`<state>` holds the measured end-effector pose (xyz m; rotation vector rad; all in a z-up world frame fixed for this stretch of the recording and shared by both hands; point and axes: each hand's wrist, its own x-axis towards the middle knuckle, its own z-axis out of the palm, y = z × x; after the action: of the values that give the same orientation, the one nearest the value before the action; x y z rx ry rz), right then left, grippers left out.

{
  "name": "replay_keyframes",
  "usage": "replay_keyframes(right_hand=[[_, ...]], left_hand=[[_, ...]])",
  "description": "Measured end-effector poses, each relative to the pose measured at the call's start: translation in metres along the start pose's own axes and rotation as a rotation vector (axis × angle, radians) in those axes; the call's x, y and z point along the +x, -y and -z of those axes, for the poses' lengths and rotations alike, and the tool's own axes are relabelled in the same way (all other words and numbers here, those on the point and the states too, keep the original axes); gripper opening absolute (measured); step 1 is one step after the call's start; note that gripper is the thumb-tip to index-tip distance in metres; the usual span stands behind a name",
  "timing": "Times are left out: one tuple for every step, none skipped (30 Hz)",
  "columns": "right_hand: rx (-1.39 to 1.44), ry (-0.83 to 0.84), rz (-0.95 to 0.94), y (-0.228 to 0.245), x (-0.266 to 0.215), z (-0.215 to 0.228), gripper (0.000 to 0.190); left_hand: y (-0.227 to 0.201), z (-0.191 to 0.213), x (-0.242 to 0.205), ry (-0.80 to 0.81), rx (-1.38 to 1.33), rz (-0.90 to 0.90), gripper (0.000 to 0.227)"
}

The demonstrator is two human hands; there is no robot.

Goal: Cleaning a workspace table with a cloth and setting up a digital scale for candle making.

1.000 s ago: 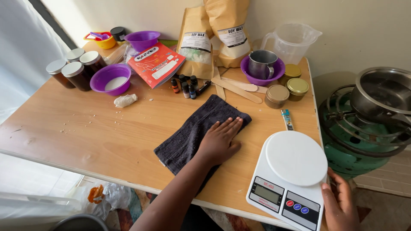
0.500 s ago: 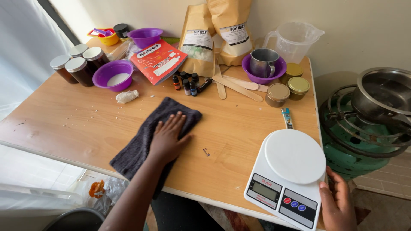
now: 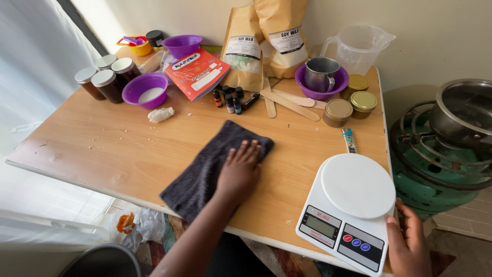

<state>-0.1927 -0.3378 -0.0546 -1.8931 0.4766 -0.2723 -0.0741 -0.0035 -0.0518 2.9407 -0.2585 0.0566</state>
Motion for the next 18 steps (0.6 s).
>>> replay_keyframes(right_hand=[[0.011, 0.004, 0.001, -0.001, 0.001, 0.000, 0.046], [0.022, 0.009, 0.002, -0.002, 0.002, 0.000, 0.046], [0.021, 0.005, 0.001, -0.007, 0.002, 0.000, 0.046], [0.037, 0.005, 0.043, -0.011, 0.004, 0.000, 0.047], [0.055, 0.000, 0.085, -0.015, 0.005, 0.000, 0.047], [0.055, -0.007, 0.084, -0.020, 0.007, -0.001, 0.047], [0.118, -0.003, 0.145, -0.025, 0.008, -0.003, 0.047], [0.180, 0.000, 0.206, -0.029, 0.010, -0.004, 0.047], [0.181, -0.007, 0.203, -0.026, 0.009, -0.004, 0.047], [0.184, -0.001, 0.168, -0.023, 0.008, -0.004, 0.049], [0.189, 0.005, 0.133, -0.019, 0.007, -0.004, 0.051], [0.190, -0.002, 0.130, -0.023, 0.008, -0.004, 0.051], [0.210, 0.004, 0.151, -0.026, 0.010, -0.004, 0.052], [0.230, 0.011, 0.172, -0.030, 0.012, -0.004, 0.053], [0.229, 0.008, 0.169, -0.026, 0.011, -0.004, 0.053], [0.223, 0.009, 0.122, -0.023, 0.010, -0.004, 0.052], [0.214, 0.011, 0.077, -0.019, 0.009, -0.002, 0.052], [0.210, 0.007, 0.075, -0.020, 0.009, -0.002, 0.052]], left_hand=[[-0.013, -0.007, 0.002, -0.033, -0.011, -0.065, 0.058], [-0.027, -0.014, 0.005, -0.066, -0.022, -0.131, 0.057], [-0.037, -0.016, 0.008, -0.065, -0.023, -0.134, 0.057], [-0.047, -0.017, 0.010, -0.100, -0.049, -0.176, 0.057], [-0.057, -0.018, 0.015, -0.134, -0.075, -0.223, 0.057], [-0.065, -0.018, 0.020, -0.134, -0.075, -0.230, 0.057], [-0.073, -0.017, 0.026, -0.102, -0.090, -0.230, 0.057], [-0.080, -0.017, 0.031, -0.069, -0.104, -0.229, 0.057], [-0.085, -0.019, 0.037, -0.067, -0.104, -0.236, 0.057], [-0.091, -0.022, 0.042, -0.095, -0.090, -0.265, 0.057], [-0.096, -0.025, 0.048, -0.124, -0.076, -0.293, 0.057], [-0.099, -0.026, 0.053, -0.121, -0.076, -0.300, 0.057], [-0.103, -0.028, 0.058, -0.137, -0.079, -0.314, 0.057], [-0.106, -0.029, 0.063, -0.153, -0.083, -0.328, 0.057], [-0.107, -0.031, 0.068, -0.150, -0.084, -0.331, 0.057], [-0.107, -0.033, 0.073, -0.161, -0.102, -0.300, 0.056], [-0.108, -0.036, 0.078, -0.174, -0.123, -0.269, 0.055], [-0.108, -0.036, 0.078, -0.171, -0.127, -0.271, 0.055]])
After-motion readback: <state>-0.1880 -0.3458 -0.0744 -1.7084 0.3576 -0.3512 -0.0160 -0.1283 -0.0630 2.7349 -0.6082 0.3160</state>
